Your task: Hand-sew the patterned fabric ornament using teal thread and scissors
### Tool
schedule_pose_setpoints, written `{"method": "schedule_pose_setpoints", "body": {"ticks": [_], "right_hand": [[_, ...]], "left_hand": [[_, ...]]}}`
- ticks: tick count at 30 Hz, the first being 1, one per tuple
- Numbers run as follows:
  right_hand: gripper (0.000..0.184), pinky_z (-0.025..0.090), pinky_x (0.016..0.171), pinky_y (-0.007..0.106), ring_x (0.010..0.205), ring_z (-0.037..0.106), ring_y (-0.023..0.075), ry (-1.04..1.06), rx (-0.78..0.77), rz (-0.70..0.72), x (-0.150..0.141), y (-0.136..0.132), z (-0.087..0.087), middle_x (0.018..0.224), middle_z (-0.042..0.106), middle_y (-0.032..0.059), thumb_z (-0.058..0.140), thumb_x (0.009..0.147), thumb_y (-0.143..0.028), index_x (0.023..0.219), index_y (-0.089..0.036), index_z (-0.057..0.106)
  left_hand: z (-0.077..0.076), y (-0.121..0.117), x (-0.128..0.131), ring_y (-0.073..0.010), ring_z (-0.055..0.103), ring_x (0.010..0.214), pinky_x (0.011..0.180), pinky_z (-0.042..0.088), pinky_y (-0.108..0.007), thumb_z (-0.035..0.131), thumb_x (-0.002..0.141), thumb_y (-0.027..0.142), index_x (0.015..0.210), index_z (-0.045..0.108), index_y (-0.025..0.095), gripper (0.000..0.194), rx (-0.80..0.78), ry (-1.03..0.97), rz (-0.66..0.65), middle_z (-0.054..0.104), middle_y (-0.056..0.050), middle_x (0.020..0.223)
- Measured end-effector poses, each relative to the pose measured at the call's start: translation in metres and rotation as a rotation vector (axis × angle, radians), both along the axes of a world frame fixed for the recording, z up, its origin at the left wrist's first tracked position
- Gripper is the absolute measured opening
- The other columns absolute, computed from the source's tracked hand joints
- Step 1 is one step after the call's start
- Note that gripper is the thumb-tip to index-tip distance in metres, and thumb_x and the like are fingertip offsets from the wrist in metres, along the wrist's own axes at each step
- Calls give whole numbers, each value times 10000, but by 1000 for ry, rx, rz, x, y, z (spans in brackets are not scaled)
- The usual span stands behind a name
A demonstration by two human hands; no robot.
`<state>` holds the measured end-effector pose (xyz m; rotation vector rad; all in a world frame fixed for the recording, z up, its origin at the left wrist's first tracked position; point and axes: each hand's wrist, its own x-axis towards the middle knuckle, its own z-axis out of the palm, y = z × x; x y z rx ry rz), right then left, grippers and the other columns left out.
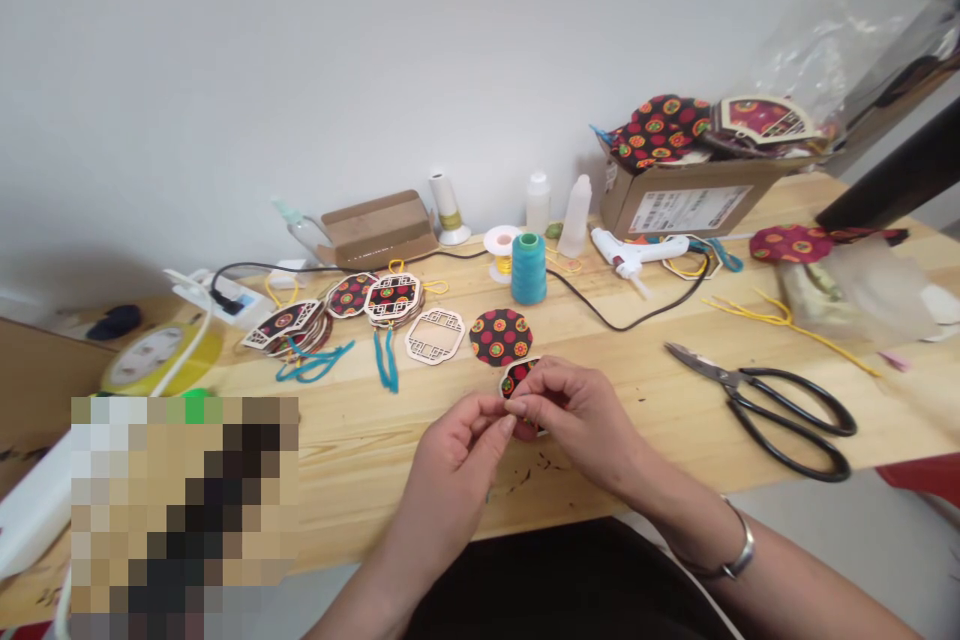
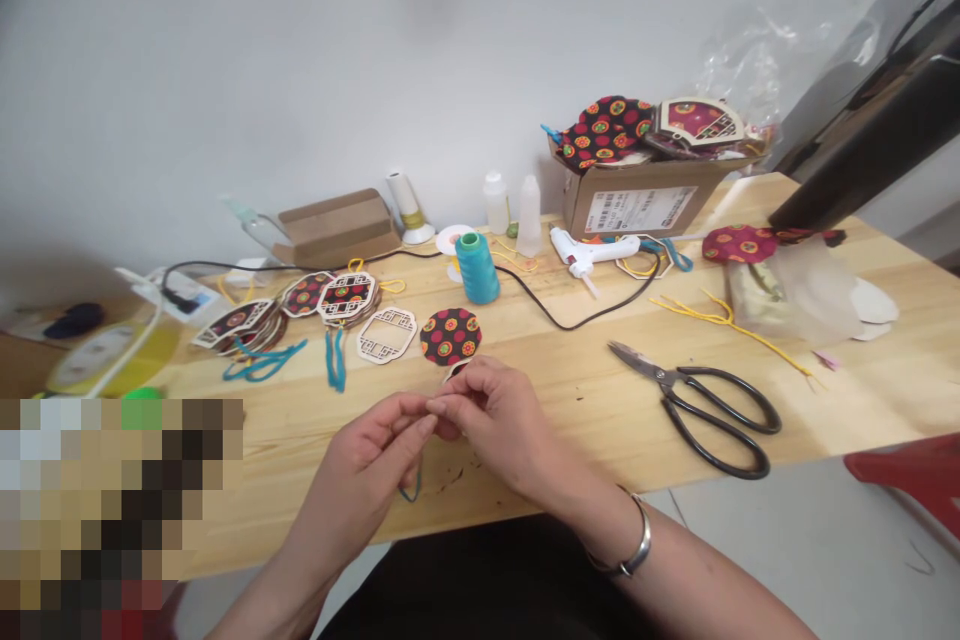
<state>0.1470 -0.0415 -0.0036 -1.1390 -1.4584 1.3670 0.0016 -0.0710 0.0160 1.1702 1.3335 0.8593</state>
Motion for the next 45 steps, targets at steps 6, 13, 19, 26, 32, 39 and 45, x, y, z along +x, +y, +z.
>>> {"method": "schedule_pose_setpoints", "body": {"ticks": [6, 13, 19, 26, 32, 39, 45], "right_hand": [[177, 441, 638, 241, 657, 550, 111, -16, -7, 6, 1, 0, 1, 651, 562, -5, 617, 778, -180, 605, -149, 611], [161, 447, 645, 254, 671, 560, 121, -17, -5, 19, 2, -2, -1, 678, 575, 2, 612, 786, -198, 632, -151, 624], [147, 439, 617, 249, 646, 553, 119, -136, 112, -105, 16, 6, 2, 678, 586, -3, 592, 812, -228, 684, -165, 632], [152, 420, 697, 292, 778, 558, 170, -738, 330, -236, 34, 10, -2, 779, 602, 39, 544, 842, -176, 776, -174, 681], [160, 376, 693, 315, 795, 537, 202, -1036, 386, -130, 17, 1, -9, 808, 619, 67, 547, 852, -187, 803, -174, 699], [171, 304, 640, 345, 754, 503, 231, -1251, 486, -146, 10, -1, -17, 776, 600, 92, 524, 863, -215, 767, -162, 655], [196, 307, 640, 351, 750, 506, 237, -1286, 488, -145, 6, -1, -18, 760, 597, 96, 492, 872, -182, 742, -160, 638]], "left_hand": [[0, 0, -1, -70, 392, 430, 437, 327, -212, 561, 820, 253, 859, 681, 189, 141, -16, 28, -11, 699, -14, 764], [-2, 0, -2, -72, 402, 446, 448, 334, -211, 552, 827, 267, 846, 680, 188, 151, -34, 73, -44, 696, -16, 779], [-5, 0, -5, -56, 384, 433, 436, 314, -195, 565, 828, 315, 757, 646, 175, 177, -63, 57, -17, 679, -7, 716], [-12, 3, -4, -24, 355, 412, 410, 277, -168, 642, 781, 280, 781, 636, 151, 129, -61, -200, 180, 690, -21, 713], [-9, 3, -2, -12, 335, 401, 393, 239, -156, 677, 740, 243, 750, 641, 133, 116, -73, -339, 270, 681, -28, 670], [-9, 3, -1, -7, 351, 404, 392, 245, -148, 687, 732, 244, 746, 653, 129, 121, -80, -371, 295, 677, -29, 666], [-9, 3, 0, -14, 347, 408, 393, 263, -160, 711, 703, 247, 742, 668, 124, 136, -88, -377, 310, 680, -37, 662]]}}
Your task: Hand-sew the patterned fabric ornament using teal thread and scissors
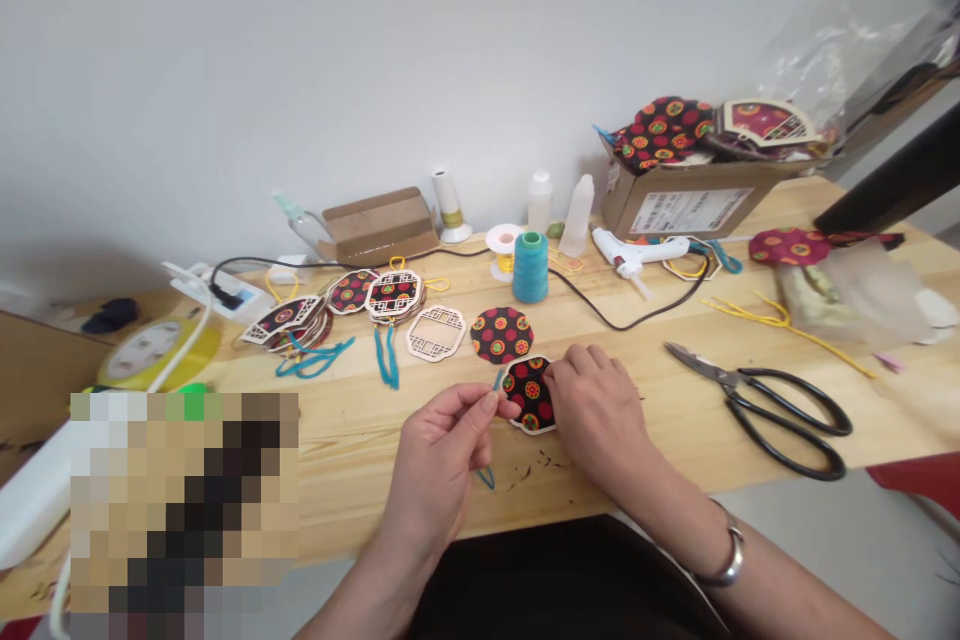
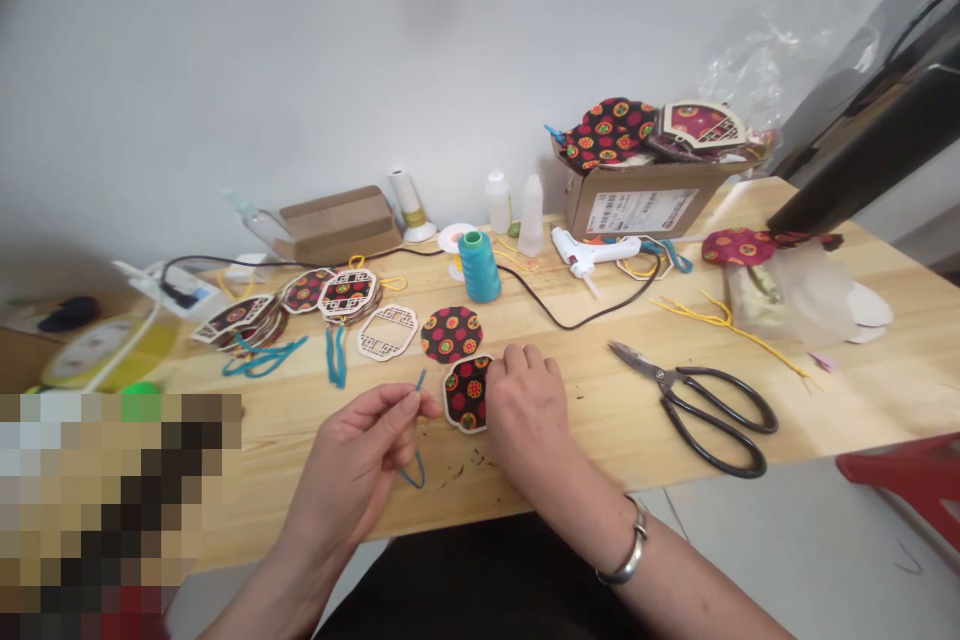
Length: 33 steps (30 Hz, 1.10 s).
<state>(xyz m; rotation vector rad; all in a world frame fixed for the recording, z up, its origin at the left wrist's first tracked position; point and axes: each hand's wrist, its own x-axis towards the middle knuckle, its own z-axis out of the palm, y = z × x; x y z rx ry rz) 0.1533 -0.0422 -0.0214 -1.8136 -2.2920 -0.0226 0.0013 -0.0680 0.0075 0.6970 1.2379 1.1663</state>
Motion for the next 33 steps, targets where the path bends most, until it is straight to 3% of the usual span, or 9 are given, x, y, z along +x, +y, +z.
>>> {"method": "schedule_pose_setpoints", "body": {"ticks": [4, 11, 16, 18, 25, 33], "right_hand": [[188, 355, 665, 339, 765, 525, 222, 149, -25, -7, 3, 0, 2, 776, 605, 94, 495, 864, -156, 753, -149, 647], [132, 431, 624, 267, 683, 559, 148, 935, -162, -48, 0, -5, 14, 731, 610, 30, 547, 829, -219, 747, -181, 642], [183, 438, 554, 245, 592, 539, 120, 1349, -403, -101, 0, -5, 22, 666, 613, 17, 609, 783, -324, 726, -151, 629], [213, 441, 553, 240, 581, 539, 113, 1457, -517, -123, 0, -5, 25, 657, 621, 16, 629, 764, -350, 731, -140, 624], [230, 414, 571, 233, 589, 504, 99, 1514, -582, -80, -9, -9, 26, 642, 602, 7, 630, 758, -354, 705, -131, 631], [211, 418, 569, 233, 600, 513, 106, 1481, -561, -76, -15, -11, 20, 665, 610, 14, 627, 757, -347, 721, -140, 644]], "left_hand": [[0, 1, 0, -18, 332, 409, 388, 259, -167, 715, 698, 252, 729, 676, 124, 138, -9, -8, 12, 692, -50, 688], [2, 4, 5, -19, 291, 424, 379, 235, -162, 736, 673, 247, 710, 682, 103, 159, -30, -60, 33, 629, -26, 609], [2, 5, 5, -26, 287, 425, 379, 224, -155, 741, 675, 236, 713, 673, 101, 156, -28, -92, 53, 545, 20, 507], [1, 4, 6, -18, 283, 426, 380, 224, -153, 740, 680, 232, 719, 671, 99, 154, -30, -104, 55, 589, -2, 562], [0, 4, 10, -2, 277, 425, 385, 228, -147, 753, 667, 231, 747, 691, 106, 161, -13, -141, 79, 656, -45, 687], [-2, 2, 14, -13, 286, 414, 376, 215, -144, 777, 635, 249, 715, 697, 127, 166, -25, -148, 100, 504, 42, 526]]}}
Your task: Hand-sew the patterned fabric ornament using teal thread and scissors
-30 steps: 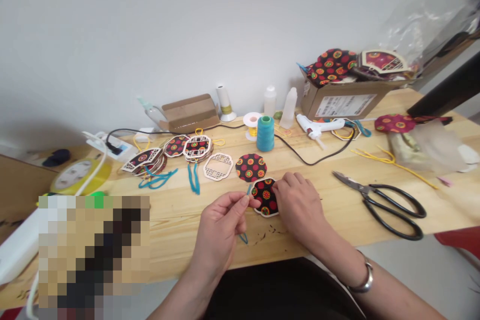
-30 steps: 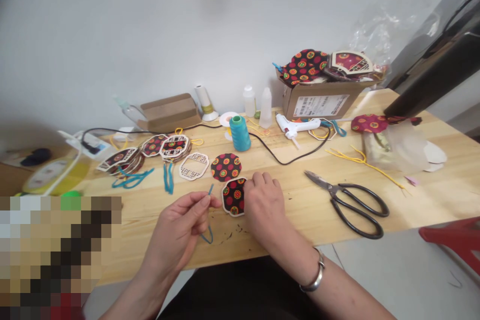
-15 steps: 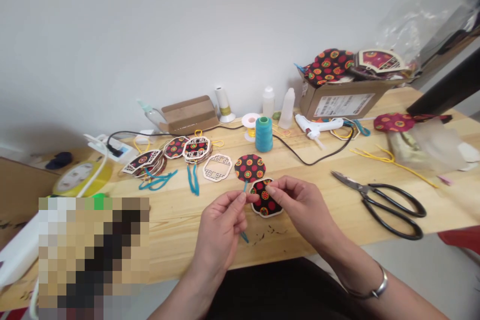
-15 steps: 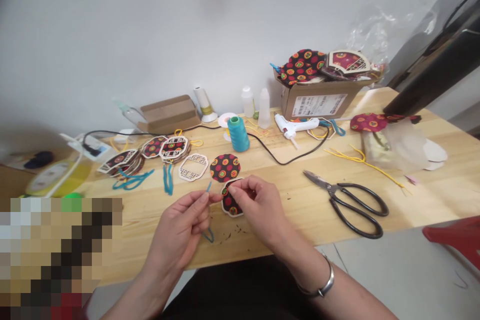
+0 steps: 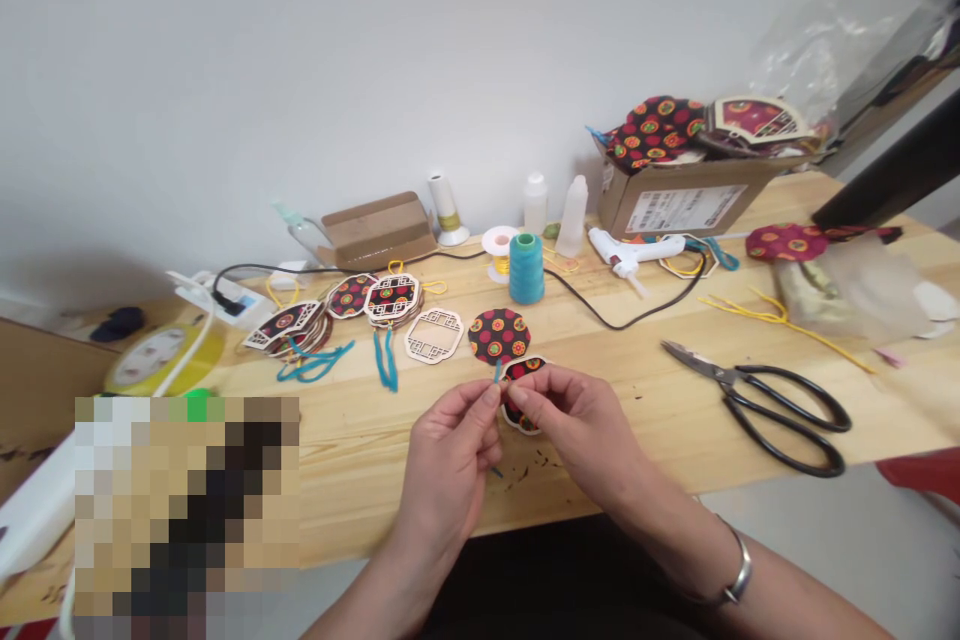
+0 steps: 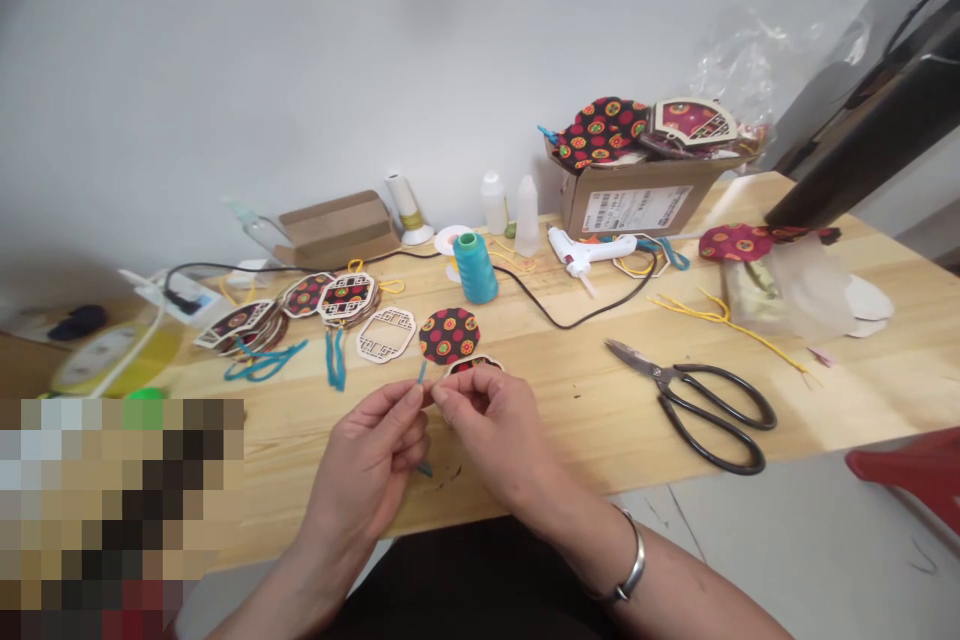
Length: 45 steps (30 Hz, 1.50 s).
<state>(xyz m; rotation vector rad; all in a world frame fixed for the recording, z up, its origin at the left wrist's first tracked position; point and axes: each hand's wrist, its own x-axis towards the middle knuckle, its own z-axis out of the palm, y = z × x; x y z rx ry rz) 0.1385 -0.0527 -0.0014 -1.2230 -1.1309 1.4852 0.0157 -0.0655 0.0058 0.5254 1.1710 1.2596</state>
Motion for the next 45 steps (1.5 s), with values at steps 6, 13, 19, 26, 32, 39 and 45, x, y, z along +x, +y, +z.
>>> {"method": "schedule_pose_setpoints", "body": {"ticks": [6, 13, 19, 26, 32, 39, 45], "right_hand": [[190, 443, 603, 251, 627, 539, 123, -30, 19, -18, -1, -1, 3, 674, 622, 24, 624, 752, -324, 706, -140, 642], [178, 458, 608, 252, 639, 560, 129, -47, 41, -21, -1, -2, 3, 685, 629, 30, 611, 764, -306, 711, -138, 637], [153, 439, 582, 233, 618, 537, 115, -210, 196, -72, -1, -5, 3, 679, 614, 21, 573, 794, -258, 713, -145, 637], [124, 410, 555, 211, 595, 505, 97, -302, 312, -120, 0, -3, 0, 664, 588, 5, 582, 793, -211, 699, -155, 639], [202, 443, 571, 240, 630, 534, 116, -28, 122, -9, 5, 2, -3, 712, 604, 20, 564, 820, -324, 799, -150, 663], [223, 427, 615, 263, 655, 530, 120, 82, -78, 18, 4, 6, 2, 723, 650, 27, 691, 691, -327, 814, -142, 706], [231, 372, 570, 249, 569, 481, 87, 218, -133, 5, 3, 7, -2, 627, 595, -14, 738, 649, -347, 702, -143, 644]], "left_hand": [[-1, 0, 1, -17, 279, 414, 379, 204, -144, 772, 646, 253, 725, 696, 128, 166, -6, 8, -6, 423, 71, 478], [1, -2, 1, -15, 309, 413, 385, 214, -145, 760, 659, 259, 741, 701, 127, 167, -8, 30, -15, 513, 41, 518], [-4, -2, 0, -23, 361, 438, 391, 232, -139, 749, 673, 264, 714, 699, 124, 154, 4, 39, -27, 524, 31, 532], [-4, -1, -1, -27, 350, 449, 392, 244, -141, 753, 665, 255, 683, 685, 118, 154, 29, 35, -36, 490, 40, 525], [-2, 1, -2, -22, 330, 441, 385, 235, -139, 756, 664, 246, 684, 683, 116, 151, 16, 7, -42, 491, 39, 520], [-2, 0, -3, -21, 318, 436, 384, 225, -141, 751, 670, 245, 678, 676, 116, 149, 2, -13, -67, 482, 43, 515], [-2, -2, -3, -21, 306, 425, 387, 208, -149, 738, 682, 252, 637, 661, 123, 156, 3, 5, -116, 481, 43, 504]]}}
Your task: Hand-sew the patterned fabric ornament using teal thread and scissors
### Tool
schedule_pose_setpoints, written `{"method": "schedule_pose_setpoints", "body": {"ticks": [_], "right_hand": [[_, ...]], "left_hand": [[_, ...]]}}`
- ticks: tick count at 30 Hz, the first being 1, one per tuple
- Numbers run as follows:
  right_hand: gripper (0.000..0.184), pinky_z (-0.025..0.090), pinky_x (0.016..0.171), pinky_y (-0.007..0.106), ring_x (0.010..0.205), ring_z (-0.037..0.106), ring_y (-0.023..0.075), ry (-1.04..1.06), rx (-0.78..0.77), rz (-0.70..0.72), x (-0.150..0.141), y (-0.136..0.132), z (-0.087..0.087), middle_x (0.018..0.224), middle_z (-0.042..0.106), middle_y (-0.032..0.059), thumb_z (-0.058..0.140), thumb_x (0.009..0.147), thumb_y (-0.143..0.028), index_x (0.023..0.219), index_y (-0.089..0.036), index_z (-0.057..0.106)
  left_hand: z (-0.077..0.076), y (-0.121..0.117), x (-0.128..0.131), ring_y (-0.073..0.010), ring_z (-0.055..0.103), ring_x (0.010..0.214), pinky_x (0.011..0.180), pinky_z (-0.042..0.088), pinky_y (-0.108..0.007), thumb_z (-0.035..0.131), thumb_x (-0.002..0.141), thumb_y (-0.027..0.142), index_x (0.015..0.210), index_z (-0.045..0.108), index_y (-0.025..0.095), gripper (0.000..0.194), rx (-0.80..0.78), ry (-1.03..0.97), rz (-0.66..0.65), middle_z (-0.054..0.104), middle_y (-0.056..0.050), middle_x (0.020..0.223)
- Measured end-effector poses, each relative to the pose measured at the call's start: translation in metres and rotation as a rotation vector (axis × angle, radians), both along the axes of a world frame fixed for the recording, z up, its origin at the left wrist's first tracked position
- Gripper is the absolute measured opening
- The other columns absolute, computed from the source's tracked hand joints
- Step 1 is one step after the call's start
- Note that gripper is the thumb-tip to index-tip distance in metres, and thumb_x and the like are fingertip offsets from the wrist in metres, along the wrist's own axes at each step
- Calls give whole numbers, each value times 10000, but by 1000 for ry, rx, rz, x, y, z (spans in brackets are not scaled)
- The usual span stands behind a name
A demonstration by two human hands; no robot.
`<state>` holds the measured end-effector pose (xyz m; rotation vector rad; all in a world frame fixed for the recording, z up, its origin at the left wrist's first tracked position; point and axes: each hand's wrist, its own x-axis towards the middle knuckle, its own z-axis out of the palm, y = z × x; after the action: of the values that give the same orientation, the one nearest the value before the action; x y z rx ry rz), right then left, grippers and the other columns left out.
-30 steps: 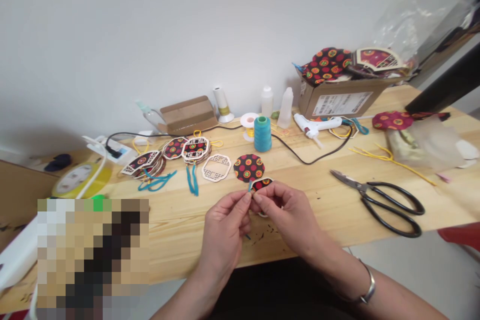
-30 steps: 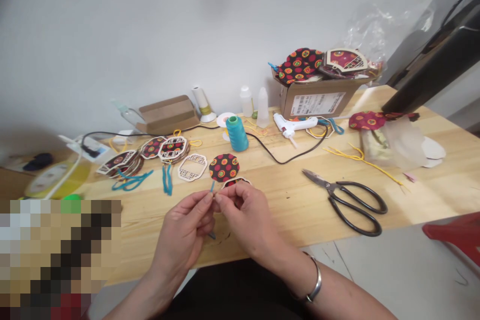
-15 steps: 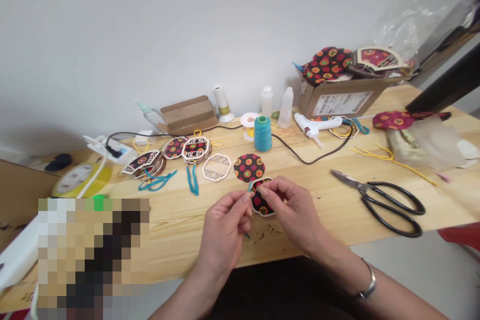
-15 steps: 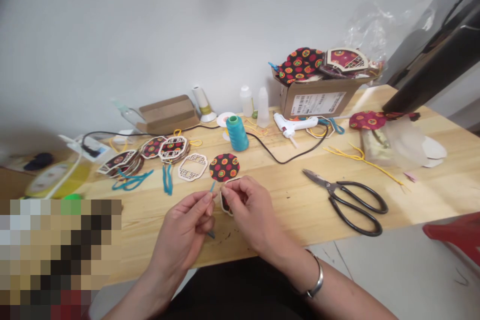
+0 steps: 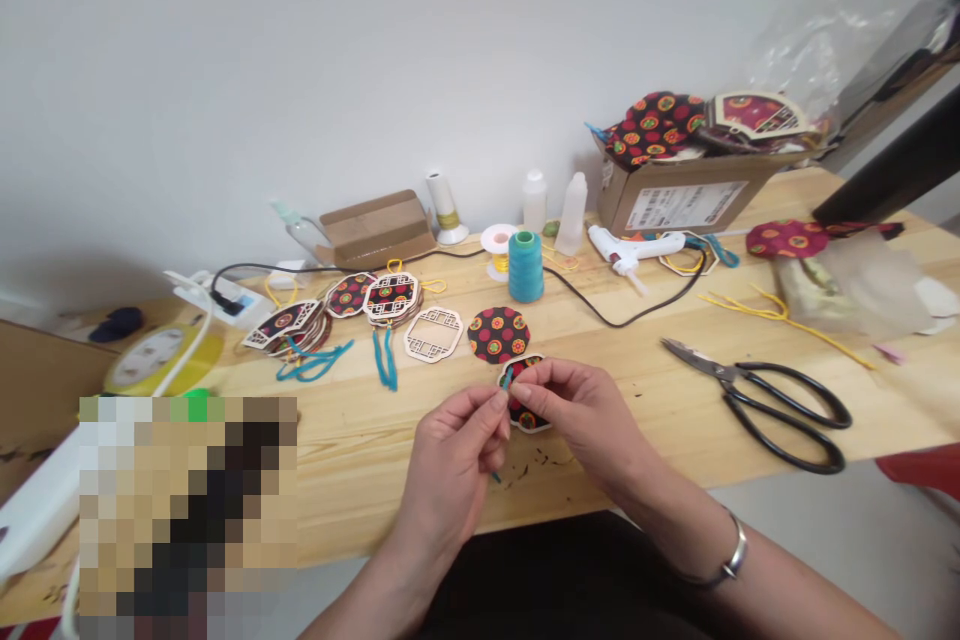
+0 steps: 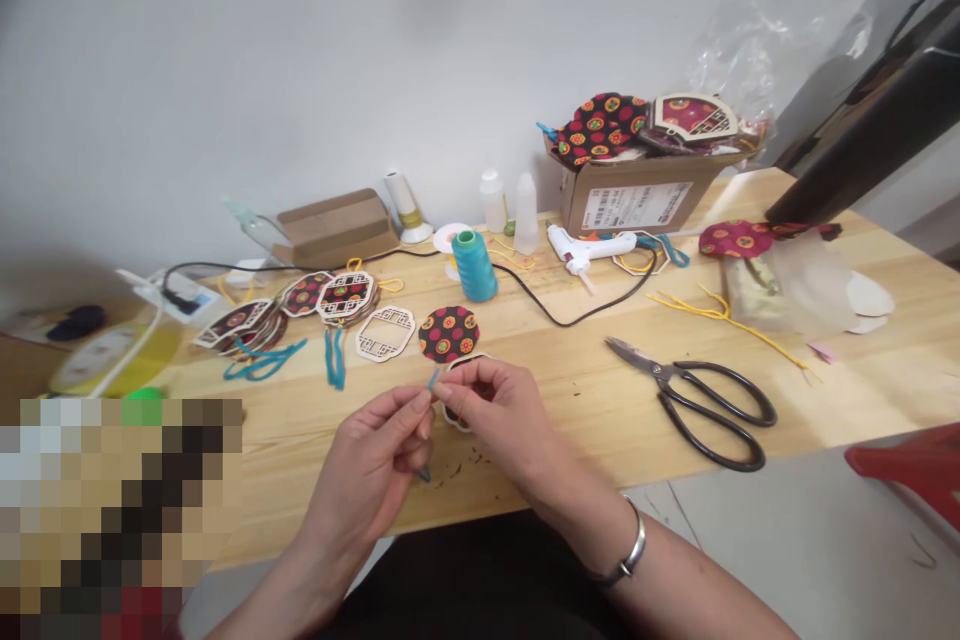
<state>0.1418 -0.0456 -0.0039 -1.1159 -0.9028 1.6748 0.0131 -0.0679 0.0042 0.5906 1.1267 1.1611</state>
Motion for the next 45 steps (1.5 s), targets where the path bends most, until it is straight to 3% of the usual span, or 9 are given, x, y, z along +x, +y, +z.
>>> {"method": "schedule_pose_setpoints", "body": {"ticks": [14, 23, 33, 41, 45], "right_hand": [[221, 339, 591, 243, 591, 448, 83, 15, 17, 66, 4, -1, -1, 640, 573, -17, 730, 671, -329, 680, -138, 619], [278, 365, 629, 237, 618, 484, 80, 128, -80, 106, 7, 1, 1, 693, 606, -8, 793, 599, -313, 776, -134, 674], [207, 353, 616, 225, 593, 485, 60, 252, -118, 184, 10, 1, -2, 683, 645, -11, 798, 597, -250, 770, -157, 731], [213, 324, 584, 236, 561, 440, 73, 174, -79, 159, 11, 1, 0, 575, 580, -25, 818, 561, -287, 666, -145, 698], [211, 339, 591, 247, 591, 443, 89, 125, 7, 139, 13, 1, 2, 597, 553, -20, 786, 607, -314, 620, -141, 664]], "left_hand": [[-3, -3, 0, -28, 338, 422, 398, 223, -158, 727, 686, 267, 670, 683, 137, 138, 26, 100, 10, 489, 46, 495], [-6, -6, -5, -45, 337, 435, 411, 243, -176, 692, 729, 281, 753, 707, 158, 126, 63, 190, -37, 461, 57, 489], [-2, -5, -6, -41, 343, 432, 420, 253, -176, 674, 735, 239, 657, 675, 149, 120, 78, 214, -108, 460, 51, 483], [-2, -4, -9, -53, 330, 450, 429, 239, -188, 679, 738, 286, 632, 657, 145, 177, 79, 277, -184, 458, 45, 501], [1, -4, -12, -72, 348, 477, 452, 263, -197, 655, 760, 330, 666, 668, 161, 194, 88, 345, -245, 470, 38, 532]]}}
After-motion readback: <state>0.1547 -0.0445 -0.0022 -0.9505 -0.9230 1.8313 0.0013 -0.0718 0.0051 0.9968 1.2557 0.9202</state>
